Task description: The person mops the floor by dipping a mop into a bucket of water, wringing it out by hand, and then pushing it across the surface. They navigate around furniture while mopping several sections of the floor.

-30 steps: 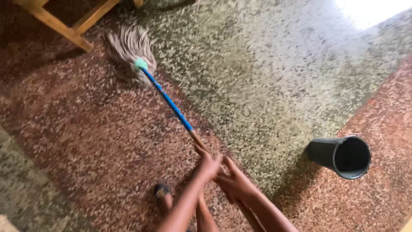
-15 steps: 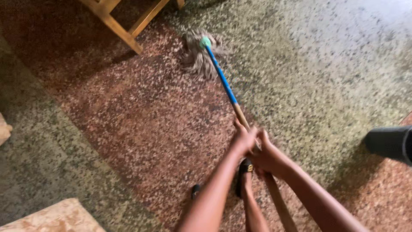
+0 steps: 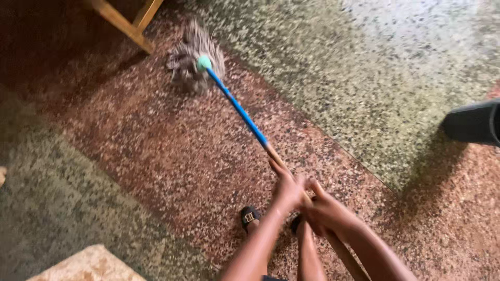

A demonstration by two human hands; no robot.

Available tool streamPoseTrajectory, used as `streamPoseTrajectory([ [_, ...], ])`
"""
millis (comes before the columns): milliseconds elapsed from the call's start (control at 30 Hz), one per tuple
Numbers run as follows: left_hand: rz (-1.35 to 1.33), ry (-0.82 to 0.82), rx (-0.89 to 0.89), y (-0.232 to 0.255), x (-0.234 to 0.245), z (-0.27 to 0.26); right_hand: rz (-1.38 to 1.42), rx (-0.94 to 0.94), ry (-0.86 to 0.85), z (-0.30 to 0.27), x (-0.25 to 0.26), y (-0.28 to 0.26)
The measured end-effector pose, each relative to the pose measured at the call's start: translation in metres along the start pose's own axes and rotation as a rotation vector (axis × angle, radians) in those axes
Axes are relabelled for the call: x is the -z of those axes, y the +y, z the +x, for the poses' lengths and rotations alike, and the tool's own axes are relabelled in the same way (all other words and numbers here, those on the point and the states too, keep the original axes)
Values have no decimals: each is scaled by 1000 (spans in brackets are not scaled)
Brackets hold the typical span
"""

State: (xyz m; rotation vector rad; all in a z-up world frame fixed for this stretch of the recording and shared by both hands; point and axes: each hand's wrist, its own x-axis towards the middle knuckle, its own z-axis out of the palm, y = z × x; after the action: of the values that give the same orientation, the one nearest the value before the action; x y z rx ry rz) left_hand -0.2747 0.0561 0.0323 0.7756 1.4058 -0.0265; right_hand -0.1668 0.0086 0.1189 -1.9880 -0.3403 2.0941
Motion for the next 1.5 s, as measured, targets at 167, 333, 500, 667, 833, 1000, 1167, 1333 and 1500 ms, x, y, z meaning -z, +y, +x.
streamPoseTrajectory([
  [167,50,-234,75,2,-66,-78,231,-180,168,-90,29,63],
  [333,199,-414,-73,31,-84,-90,106,-219,311,-113,36,59],
  [500,202,-272,-31,37,-57,-51,-149,-105,288,-66,23,37],
  [667,79,-124,-187,27,-35,11,-243,130,225,-7,16,17],
  [833,309,53,-281,-22,-56,33,-28,47,155,-36,13,33],
  [1000,32,-135,-81,-97,-112,-44,-78,-45,181,-77,18,134],
  [1167,404,-160,-58,-158,-192,-127,344,-68,260,-148,29,265],
  [1333,469,-297,-148,-147,-245,-149,316,-142,403,-188,60,283],
  [1500,229,-368,-120,-109,-256,-88,50,-165,319,-171,101,212],
])
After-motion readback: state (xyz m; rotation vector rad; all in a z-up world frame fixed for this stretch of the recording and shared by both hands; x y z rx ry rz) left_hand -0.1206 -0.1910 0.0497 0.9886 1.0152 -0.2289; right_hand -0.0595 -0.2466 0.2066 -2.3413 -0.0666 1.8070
